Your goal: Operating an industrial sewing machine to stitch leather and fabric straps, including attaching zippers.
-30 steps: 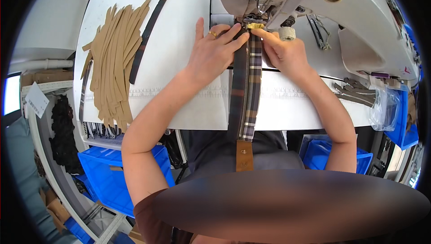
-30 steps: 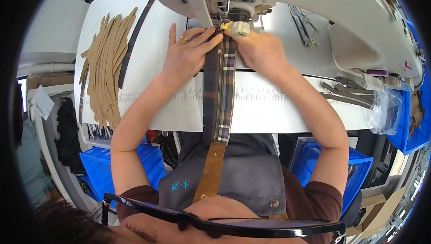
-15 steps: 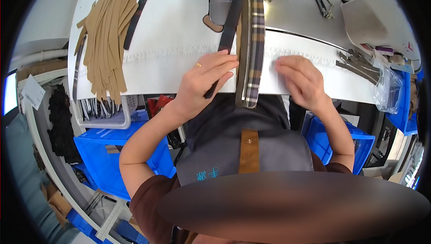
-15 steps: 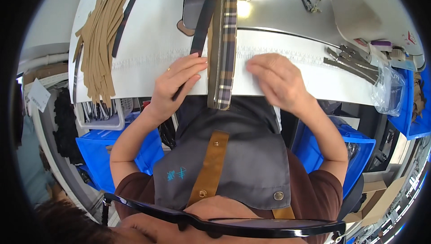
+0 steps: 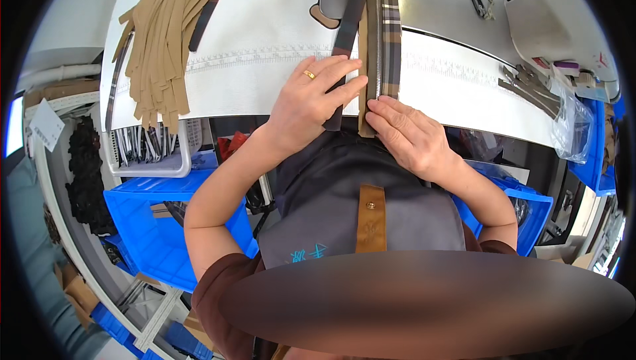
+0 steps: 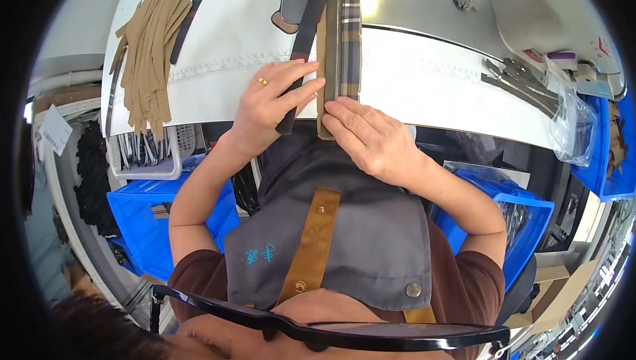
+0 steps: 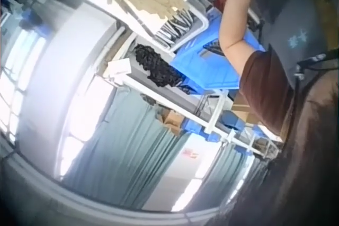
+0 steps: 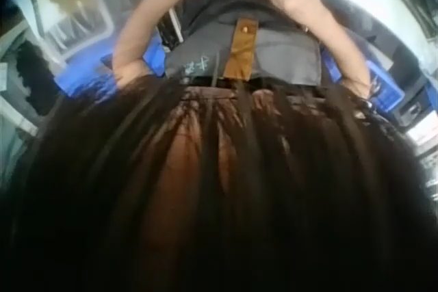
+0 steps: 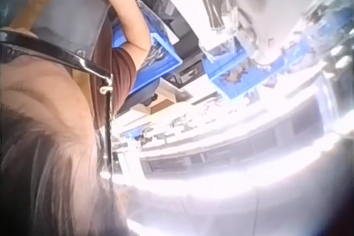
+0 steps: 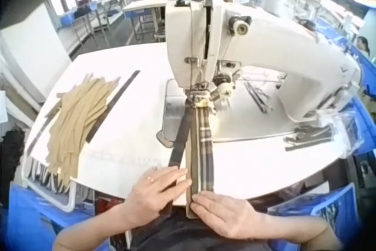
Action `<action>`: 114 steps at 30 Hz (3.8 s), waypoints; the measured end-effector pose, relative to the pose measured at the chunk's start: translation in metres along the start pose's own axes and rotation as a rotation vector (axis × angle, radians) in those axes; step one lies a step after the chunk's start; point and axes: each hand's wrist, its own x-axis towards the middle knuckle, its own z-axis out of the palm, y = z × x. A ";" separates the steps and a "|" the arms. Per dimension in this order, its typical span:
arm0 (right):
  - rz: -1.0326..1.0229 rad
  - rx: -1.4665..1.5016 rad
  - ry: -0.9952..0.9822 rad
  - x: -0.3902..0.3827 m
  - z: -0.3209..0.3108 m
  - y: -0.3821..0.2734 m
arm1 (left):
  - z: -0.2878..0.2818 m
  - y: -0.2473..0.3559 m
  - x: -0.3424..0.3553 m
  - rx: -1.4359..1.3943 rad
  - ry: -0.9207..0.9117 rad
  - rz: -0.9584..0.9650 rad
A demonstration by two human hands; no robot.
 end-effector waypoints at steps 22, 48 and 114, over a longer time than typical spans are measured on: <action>-0.021 -0.022 -0.038 0.001 -0.002 -0.004 | -0.015 0.001 0.005 -0.082 -0.091 -0.209; 0.021 0.058 -0.013 -0.004 0.000 -0.004 | 0.001 0.016 0.003 0.092 -0.147 -0.002; -0.047 -0.035 0.002 0.003 -0.003 -0.006 | -0.012 0.012 0.004 0.072 -0.346 0.036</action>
